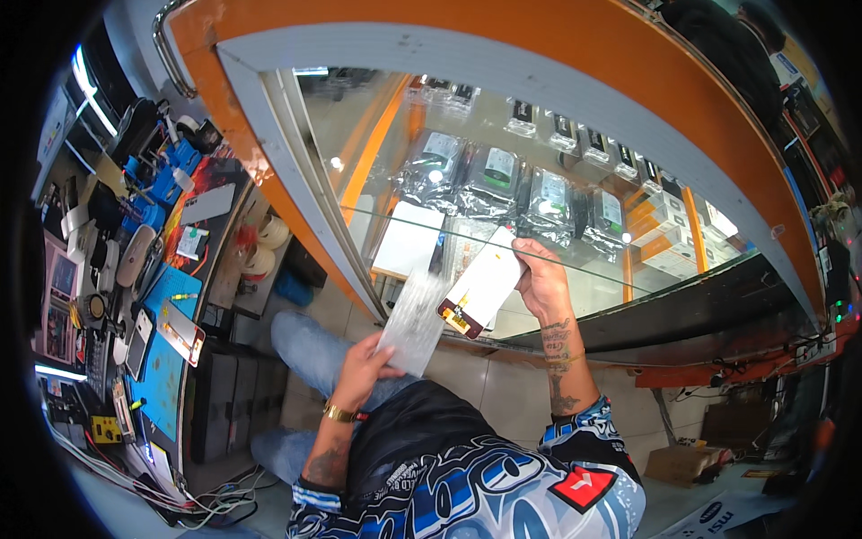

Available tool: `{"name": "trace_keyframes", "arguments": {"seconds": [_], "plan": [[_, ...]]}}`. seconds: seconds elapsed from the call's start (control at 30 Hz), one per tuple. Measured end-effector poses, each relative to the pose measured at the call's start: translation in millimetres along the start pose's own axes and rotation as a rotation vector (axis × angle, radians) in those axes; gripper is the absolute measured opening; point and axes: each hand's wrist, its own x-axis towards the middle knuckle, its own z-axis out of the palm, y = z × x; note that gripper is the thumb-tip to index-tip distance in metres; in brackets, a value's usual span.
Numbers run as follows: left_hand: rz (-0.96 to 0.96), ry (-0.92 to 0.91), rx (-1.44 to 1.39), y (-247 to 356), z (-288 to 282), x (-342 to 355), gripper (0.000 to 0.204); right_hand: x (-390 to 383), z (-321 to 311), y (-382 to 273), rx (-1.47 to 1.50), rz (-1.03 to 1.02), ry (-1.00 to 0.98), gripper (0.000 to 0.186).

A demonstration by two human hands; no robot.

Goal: The person applies adhesive tape to a replacement mobile phone screen and prepares the internal components of a phone chassis at a repair bench.

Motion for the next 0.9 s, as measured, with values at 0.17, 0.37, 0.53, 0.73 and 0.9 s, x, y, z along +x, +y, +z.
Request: {"name": "trace_keyframes", "arguments": {"seconds": [0.17, 0.37, 0.53, 0.73, 0.9], "plan": [[0.134, -0.110, -0.125, 21, 47, 61, 0.055, -11, 7, 4, -0.058, 0.086, -0.068, 0.013], [0.251, -0.087, -0.031, 24, 68, 103, 0.079, -37, 19, 9, -0.135, 0.111, -0.085, 0.015], [0.096, 0.150, 0.401, 49, 63, 61, 0.067, -72, 58, 4, -0.329, 0.216, -0.206, 0.012], [-0.039, -0.040, -0.200, 41, -13, -39, 0.050, -95, 132, 57, -0.441, 0.326, -0.457, 0.019], [0.195, 0.179, -0.140, 39, -34, -164, 0.045, -91, 203, 124, -0.464, 0.401, -0.703, 0.020]]}}
